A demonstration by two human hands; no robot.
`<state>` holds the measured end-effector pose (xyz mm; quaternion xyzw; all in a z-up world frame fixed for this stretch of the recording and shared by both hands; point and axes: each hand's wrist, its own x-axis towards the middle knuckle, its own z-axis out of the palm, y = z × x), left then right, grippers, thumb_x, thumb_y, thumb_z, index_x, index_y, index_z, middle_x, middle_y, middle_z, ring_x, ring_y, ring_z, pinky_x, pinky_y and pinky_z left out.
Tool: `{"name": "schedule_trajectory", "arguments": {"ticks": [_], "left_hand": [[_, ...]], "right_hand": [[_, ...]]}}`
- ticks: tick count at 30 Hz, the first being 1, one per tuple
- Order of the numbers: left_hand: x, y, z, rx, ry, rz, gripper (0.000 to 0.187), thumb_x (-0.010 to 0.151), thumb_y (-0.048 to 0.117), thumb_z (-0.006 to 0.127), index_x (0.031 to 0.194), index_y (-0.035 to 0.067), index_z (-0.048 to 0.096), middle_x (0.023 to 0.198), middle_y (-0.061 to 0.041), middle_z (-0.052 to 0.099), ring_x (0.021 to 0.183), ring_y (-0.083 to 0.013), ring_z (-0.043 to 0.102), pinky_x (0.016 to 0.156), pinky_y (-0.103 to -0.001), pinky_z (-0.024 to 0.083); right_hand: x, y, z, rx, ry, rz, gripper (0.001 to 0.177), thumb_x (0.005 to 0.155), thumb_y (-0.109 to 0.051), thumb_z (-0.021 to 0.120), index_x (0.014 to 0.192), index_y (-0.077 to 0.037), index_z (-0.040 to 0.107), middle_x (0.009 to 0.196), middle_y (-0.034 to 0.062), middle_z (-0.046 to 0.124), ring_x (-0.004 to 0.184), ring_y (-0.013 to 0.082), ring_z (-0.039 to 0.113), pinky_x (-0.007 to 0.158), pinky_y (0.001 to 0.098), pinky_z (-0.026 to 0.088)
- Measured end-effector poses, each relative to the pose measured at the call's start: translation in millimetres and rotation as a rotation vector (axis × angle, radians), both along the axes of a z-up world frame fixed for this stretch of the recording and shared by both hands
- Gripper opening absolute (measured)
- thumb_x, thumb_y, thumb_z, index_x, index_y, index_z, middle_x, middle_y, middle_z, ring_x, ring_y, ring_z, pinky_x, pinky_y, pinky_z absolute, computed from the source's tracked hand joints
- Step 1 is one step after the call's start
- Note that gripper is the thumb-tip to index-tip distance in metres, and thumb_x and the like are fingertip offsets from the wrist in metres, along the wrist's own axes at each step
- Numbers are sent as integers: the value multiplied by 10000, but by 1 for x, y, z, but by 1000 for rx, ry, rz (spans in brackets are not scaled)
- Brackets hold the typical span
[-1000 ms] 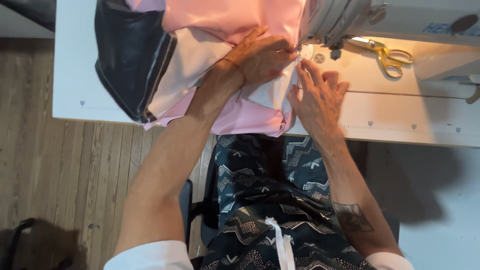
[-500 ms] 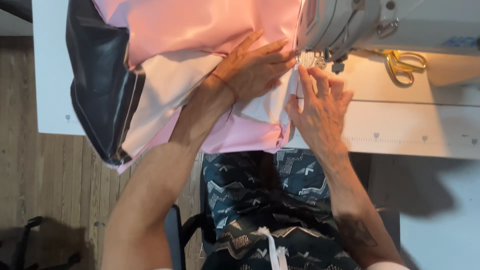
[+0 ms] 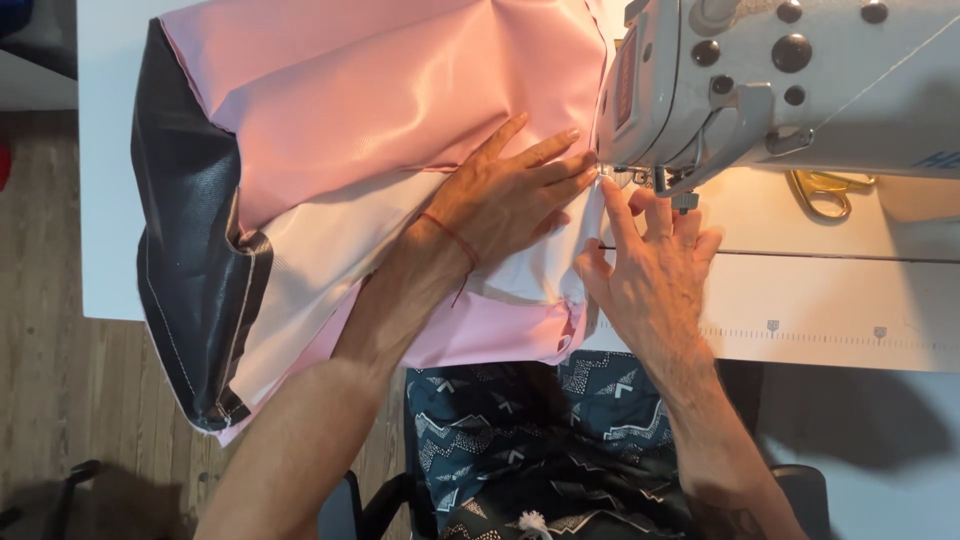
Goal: Sewing together pieces of material to assemble a bag using an industrial sewing machine.
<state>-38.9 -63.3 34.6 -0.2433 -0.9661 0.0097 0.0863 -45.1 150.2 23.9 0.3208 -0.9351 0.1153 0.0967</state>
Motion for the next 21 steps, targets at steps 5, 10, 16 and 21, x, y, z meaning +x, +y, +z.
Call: {"name": "schedule_trajectory", "arguments": {"ticks": [5, 10, 16, 21], "left_hand": [[-3, -2, -5, 48, -3, -9, 580, 951, 411, 678, 1434, 112, 563, 1451, 4, 528, 1442, -167, 391, 1182, -537, 350], [-4, -4, -8, 105, -7, -13, 565, 935, 378, 692, 1429, 125, 583, 1438, 12, 544, 1436, -163, 405, 1180, -548, 347], [-3, -5, -9, 131, -26, -14, 548, 928, 358, 699, 1417, 135, 592, 1434, 22, 554, 1437, -163, 402, 1186, -556, 342], [-3, -5, -9, 180, -9, -43, 548, 936, 353, 702, 1419, 116, 598, 1443, 3, 556, 1439, -176, 403, 1177, -567, 340]], "right_hand": [[0, 0, -6, -24, 51, -9, 676, 823, -284, 788, 1454, -111, 621, 1205, 82, 524, 1022, 322, 446, 796, 482, 350], [0, 1, -7, -26, 55, -5, 690, 823, -278, 794, 1468, -111, 618, 1161, 68, 521, 1017, 309, 445, 792, 472, 335], [0, 1, -7, -60, 10, 1, 682, 833, -293, 793, 1461, -95, 617, 1124, 76, 511, 978, 300, 431, 789, 473, 326], [3, 2, -4, -38, 8, -6, 667, 837, -293, 779, 1456, -99, 622, 1114, 67, 496, 981, 275, 436, 805, 464, 328]]}}
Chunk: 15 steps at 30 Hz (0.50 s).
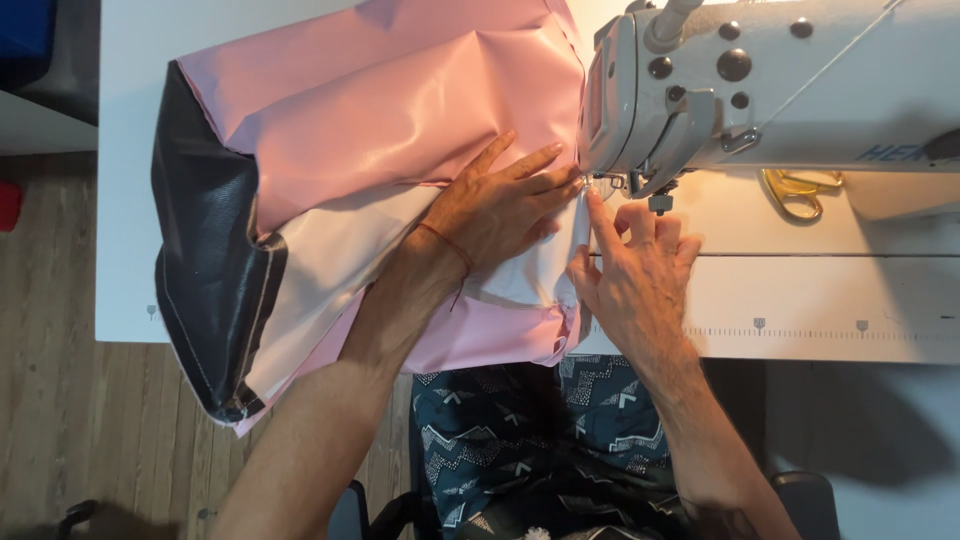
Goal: Sewing together pieces of material to assemble a bag using an industrial sewing machine.
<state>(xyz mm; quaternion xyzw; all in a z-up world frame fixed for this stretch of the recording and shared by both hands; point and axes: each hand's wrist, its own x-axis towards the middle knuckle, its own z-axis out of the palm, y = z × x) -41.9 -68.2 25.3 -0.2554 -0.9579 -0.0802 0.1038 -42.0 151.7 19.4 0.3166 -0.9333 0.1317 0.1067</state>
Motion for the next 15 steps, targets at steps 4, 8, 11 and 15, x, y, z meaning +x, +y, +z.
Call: {"name": "schedule_trajectory", "arguments": {"ticks": [4, 8, 11, 15], "left_hand": [[2, -2, 0, -8, -17, 0, 549, 928, 353, 704, 1413, 119, 594, 1443, 15, 561, 1436, -180, 404, 1173, -571, 339], [1, -2, -2, 6, -17, -9, 546, 929, 350, 706, 1412, 125, 587, 1460, 18, 555, 1442, -180, 402, 1174, -577, 337], [2, -1, 2, 7, -17, -5, 552, 922, 349, 708, 1409, 123, 584, 1468, 19, 550, 1443, -180, 404, 1169, -580, 336], [3, -2, 3, -1, -41, -2, 558, 908, 350, 714, 1402, 124, 583, 1464, 17, 548, 1443, -188, 405, 1160, -586, 336]], "right_hand": [[2, 0, -3, -3, -2, -9, 668, 851, -306, 772, 1468, -104, 616, 1103, 57, 490, 993, 264, 441, 807, 461, 325], [2, 1, 0, 12, -6, -10, 678, 849, -313, 765, 1476, -104, 613, 1095, 62, 486, 979, 261, 435, 793, 460, 318], [3, 1, -3, 10, -6, -8, 667, 854, -318, 758, 1470, -107, 616, 1094, 66, 482, 980, 262, 433, 792, 459, 316], [3, 1, -4, 19, -15, -10, 661, 867, -329, 752, 1473, -105, 613, 1087, 68, 479, 978, 264, 430, 786, 459, 314]]}}
